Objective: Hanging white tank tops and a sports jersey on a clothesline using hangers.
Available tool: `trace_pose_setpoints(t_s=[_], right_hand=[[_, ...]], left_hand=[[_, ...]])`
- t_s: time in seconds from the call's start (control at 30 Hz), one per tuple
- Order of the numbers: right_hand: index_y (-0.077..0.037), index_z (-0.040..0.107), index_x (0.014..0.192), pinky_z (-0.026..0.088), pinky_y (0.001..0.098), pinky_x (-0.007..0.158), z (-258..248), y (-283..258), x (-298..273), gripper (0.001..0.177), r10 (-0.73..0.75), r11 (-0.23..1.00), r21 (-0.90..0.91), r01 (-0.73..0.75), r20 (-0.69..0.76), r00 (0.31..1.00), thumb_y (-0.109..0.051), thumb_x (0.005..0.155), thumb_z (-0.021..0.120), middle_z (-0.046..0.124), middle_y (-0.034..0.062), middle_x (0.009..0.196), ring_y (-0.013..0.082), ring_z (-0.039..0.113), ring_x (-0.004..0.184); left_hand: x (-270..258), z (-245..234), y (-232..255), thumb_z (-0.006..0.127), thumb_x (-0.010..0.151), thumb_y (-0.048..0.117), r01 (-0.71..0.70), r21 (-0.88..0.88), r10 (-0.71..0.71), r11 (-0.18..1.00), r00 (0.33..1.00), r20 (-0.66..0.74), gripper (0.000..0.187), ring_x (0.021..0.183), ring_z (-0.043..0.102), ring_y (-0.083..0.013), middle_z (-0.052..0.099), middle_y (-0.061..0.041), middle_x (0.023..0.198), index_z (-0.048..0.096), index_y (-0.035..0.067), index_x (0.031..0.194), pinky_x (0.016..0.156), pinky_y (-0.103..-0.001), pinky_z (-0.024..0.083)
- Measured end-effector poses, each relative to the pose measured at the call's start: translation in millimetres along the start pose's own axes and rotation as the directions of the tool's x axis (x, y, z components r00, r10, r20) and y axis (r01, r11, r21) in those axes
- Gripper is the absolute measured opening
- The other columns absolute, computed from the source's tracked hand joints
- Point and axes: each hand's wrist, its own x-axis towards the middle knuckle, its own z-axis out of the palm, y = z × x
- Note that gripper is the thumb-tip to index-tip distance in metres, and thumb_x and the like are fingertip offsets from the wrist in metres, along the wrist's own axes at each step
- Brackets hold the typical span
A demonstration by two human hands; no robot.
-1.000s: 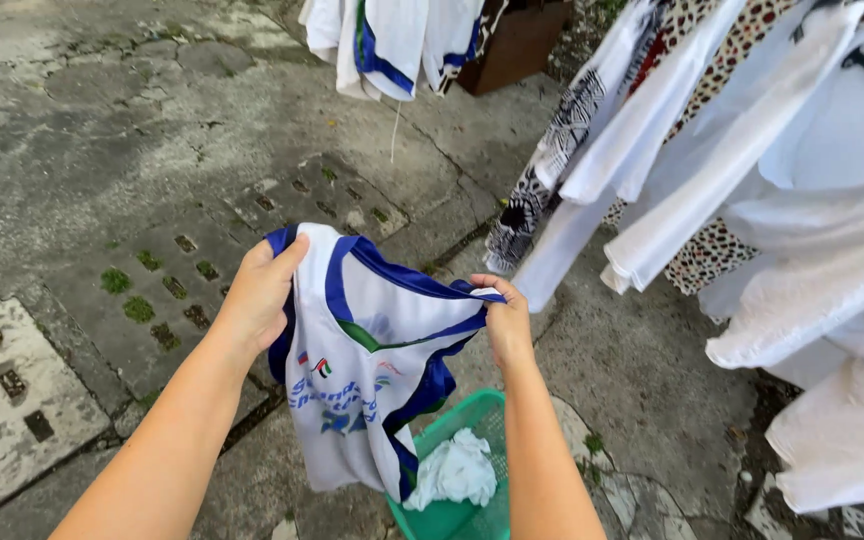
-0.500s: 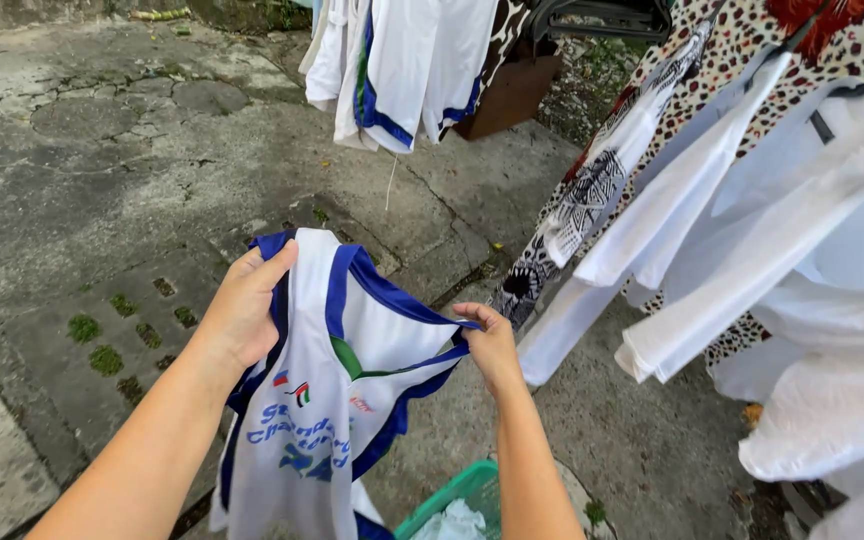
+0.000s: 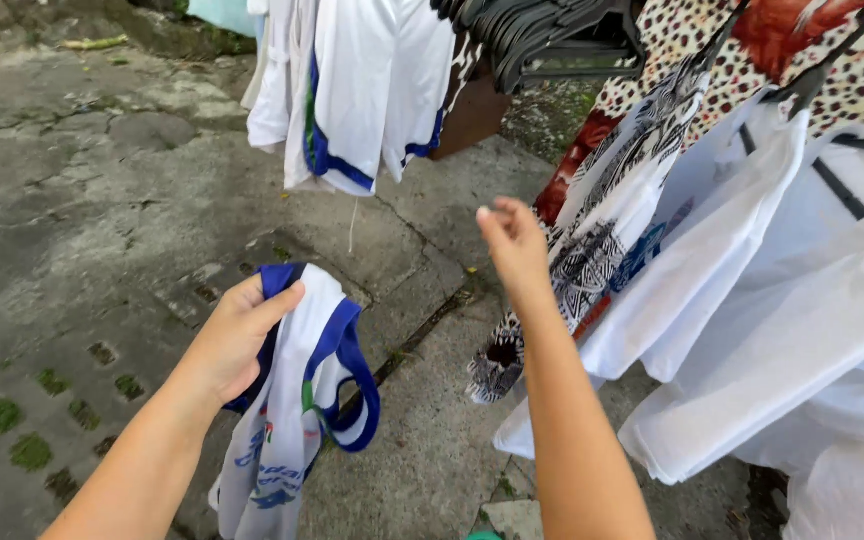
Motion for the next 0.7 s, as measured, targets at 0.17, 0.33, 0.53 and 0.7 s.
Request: trace_pose_setpoints(t_s=[0.17, 0.33, 0.53, 0.7], right_hand=[[-0.006, 0.052, 0.14, 0.056, 0.0345, 0.08, -15.9, -16.2, 103.2, 0.061, -0.197, 0.972, -0.171, 0.162, -0.212, 0.957, -0.046, 0.099, 0.076, 0.073, 0.0077, 0.11, 0.0155, 0.067, 0.095], [-0.007, 0.046, 0.142, 0.054, 0.0377, 0.08, -15.9, -63.2, 163.4, 0.066, -0.129, 0.962, -0.27, 0.034, -0.34, 0.932, -0.048, 0.096, 0.069, 0.067, 0.0063, 0.104, 0.019, 0.066, 0.092], [-0.012, 0.044, 0.147, 0.048, 0.0382, 0.095, -0.6, -96.9, 213.4, 0.073, 0.137, 0.949, -0.191, -0.252, -0.469, 0.872, -0.049, 0.089, 0.066, 0.05, 0.005, 0.129, 0.0197, 0.056, 0.114], [-0.011, 0.047, 0.146, 0.047, 0.0417, 0.11, 9.8, -99.8, 236.3, 0.063, 0.222, 0.949, -0.071, -0.306, -0.538, 0.813, -0.027, 0.091, 0.071, 0.053, 0.0125, 0.148, 0.0275, 0.055, 0.136]], left_hand=[[51.0, -3.3, -7.2, 0.069, 0.098, 0.012, -0.028, 0.003, 0.028, 1.0, 0.999, 0.024, 0.015, 0.094, 0.069, -0.0182, 0.075, -0.008, 0.1, 0.074, 0.002, 0.106, 0.086, -0.038, 0.057], [101.2, -9.0, -7.8, 0.067, 0.098, 0.014, 0.093, 0.007, -0.093, 0.996, 0.991, 0.092, 0.012, 0.097, 0.067, -0.0177, 0.074, -0.005, 0.103, 0.073, 0.006, 0.104, 0.089, -0.037, 0.054], [157.6, -11.0, 13.3, 0.065, 0.097, 0.014, 0.287, 0.041, -0.29, 0.957, 0.941, 0.173, 0.019, 0.103, 0.069, -0.0238, 0.076, -0.009, 0.113, 0.072, 0.005, 0.112, 0.093, -0.039, 0.052], [203.6, -21.4, 9.1, 0.066, 0.097, 0.013, 0.328, 0.05, -0.33, 0.943, 0.912, 0.245, 0.016, 0.099, 0.069, -0.0237, 0.077, -0.01, 0.11, 0.073, 0.005, 0.11, 0.09, -0.037, 0.053]])
